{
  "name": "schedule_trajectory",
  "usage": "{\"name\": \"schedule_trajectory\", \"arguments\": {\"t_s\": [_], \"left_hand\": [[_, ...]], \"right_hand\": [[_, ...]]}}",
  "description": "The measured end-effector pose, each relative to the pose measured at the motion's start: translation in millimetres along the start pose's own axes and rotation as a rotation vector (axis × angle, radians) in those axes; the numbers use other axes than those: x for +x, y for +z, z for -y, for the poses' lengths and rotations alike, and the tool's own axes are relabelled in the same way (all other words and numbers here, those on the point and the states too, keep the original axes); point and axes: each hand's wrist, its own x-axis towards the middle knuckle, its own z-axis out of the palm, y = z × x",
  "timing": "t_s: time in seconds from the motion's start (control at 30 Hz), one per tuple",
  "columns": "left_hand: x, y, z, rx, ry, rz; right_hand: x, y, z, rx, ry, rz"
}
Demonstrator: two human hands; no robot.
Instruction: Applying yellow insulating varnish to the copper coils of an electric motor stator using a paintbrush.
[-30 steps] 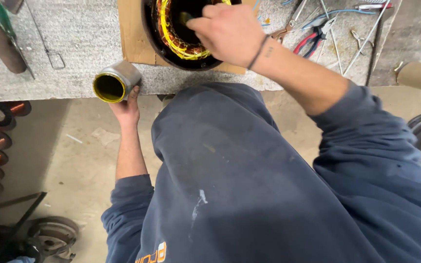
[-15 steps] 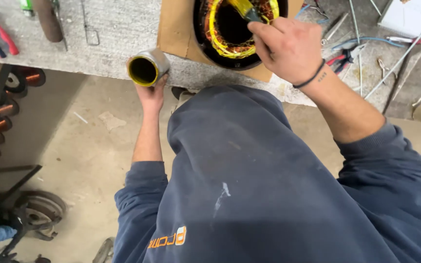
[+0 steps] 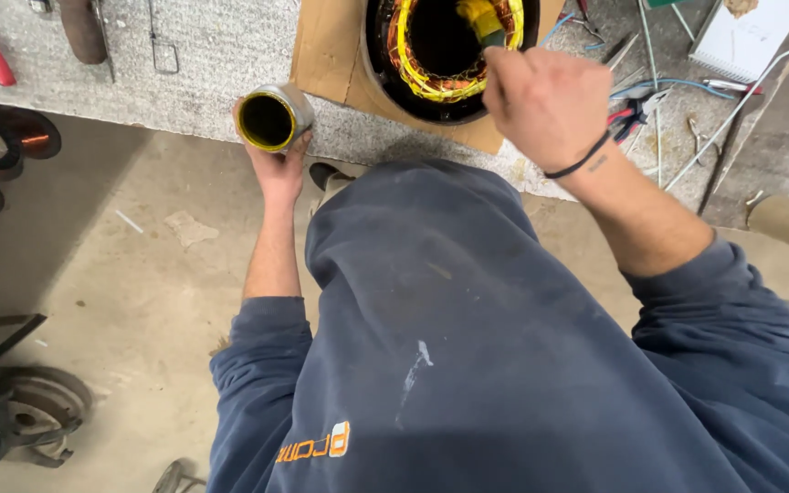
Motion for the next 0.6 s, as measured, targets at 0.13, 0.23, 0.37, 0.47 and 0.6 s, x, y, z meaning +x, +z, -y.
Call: {"name": "schedule_trajectory", "arguments": {"t_s": [0.13, 0.23, 0.37, 0.47, 0.6], "left_hand": [[1, 3, 1, -0.06, -0.012, -0.003], [-1, 2, 1, -0.099, -0.046, 0.003], [-1, 6, 4, -0.013, -0.047, -0.024], [-4, 4, 2, -0.041, -0.06, -0.003], [-2, 6, -2, -0.109, -0.024, -0.018]], "right_hand": [[9, 11, 8, 0.058, -0.162, -0.057], [8, 9, 0, 0.069, -0.292, -0.056], [3, -5, -3, 0.09, -0.426, -0.078], [-8, 13, -14, 0.035, -0.32, -0.08], [-9, 8, -3, -0.056, -0.1, -0.094]]}}
